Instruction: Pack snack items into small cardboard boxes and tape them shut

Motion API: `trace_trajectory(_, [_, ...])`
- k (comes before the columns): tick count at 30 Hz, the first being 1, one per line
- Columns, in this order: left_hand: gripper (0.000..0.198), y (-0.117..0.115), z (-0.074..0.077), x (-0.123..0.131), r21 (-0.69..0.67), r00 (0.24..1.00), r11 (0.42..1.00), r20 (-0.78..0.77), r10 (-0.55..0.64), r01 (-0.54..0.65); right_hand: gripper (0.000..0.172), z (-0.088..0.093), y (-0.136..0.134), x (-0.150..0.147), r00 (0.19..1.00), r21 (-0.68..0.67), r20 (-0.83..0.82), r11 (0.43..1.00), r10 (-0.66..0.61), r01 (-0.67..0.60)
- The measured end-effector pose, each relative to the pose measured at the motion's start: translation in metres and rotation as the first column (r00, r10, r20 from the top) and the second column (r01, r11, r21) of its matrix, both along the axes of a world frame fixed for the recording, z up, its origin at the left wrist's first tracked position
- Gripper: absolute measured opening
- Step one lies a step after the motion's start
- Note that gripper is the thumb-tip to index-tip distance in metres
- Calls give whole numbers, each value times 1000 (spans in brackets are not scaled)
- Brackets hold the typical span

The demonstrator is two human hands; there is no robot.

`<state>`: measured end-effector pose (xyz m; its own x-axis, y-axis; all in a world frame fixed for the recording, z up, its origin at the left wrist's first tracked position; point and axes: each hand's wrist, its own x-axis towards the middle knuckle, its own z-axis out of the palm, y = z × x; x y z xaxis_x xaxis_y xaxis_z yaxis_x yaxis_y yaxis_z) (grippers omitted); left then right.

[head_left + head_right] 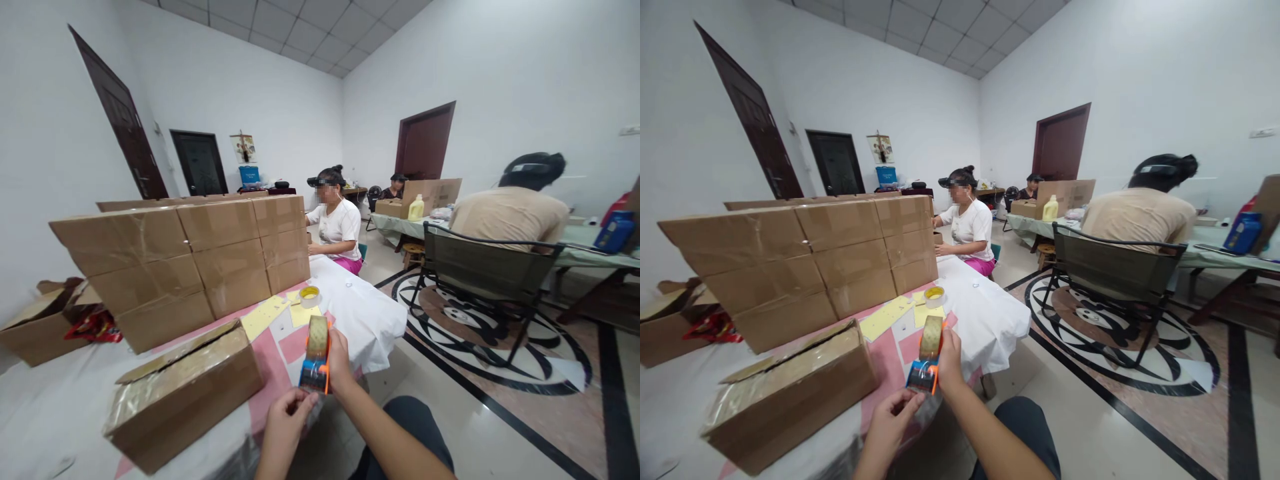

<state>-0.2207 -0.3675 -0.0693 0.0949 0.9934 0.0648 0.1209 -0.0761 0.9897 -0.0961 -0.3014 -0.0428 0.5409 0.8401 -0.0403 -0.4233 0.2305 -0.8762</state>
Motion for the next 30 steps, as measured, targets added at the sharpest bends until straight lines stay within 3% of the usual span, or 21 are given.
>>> trace_trajectory(6, [68, 1, -1, 1, -9, 1000, 1000, -25, -8, 8, 45, 8, -4, 0, 996, -59, -83, 998, -18, 13])
trace_trajectory(15, [71, -2, 3, 5, -51, 1000, 999, -11, -6, 6, 40, 12, -8, 0, 999, -74, -40, 997, -24, 21])
trace_trajectory(25, [67, 3, -10, -1, -15, 999, 999, 16, -38, 38, 40, 10, -5, 1, 997, -74, -69, 997, -40, 35])
trace_trajectory(30, [73, 1, -3, -4, -58, 994, 995, 70, -80, 85, 33, 12, -4, 0, 992, -29, -113, 998, 47, -50])
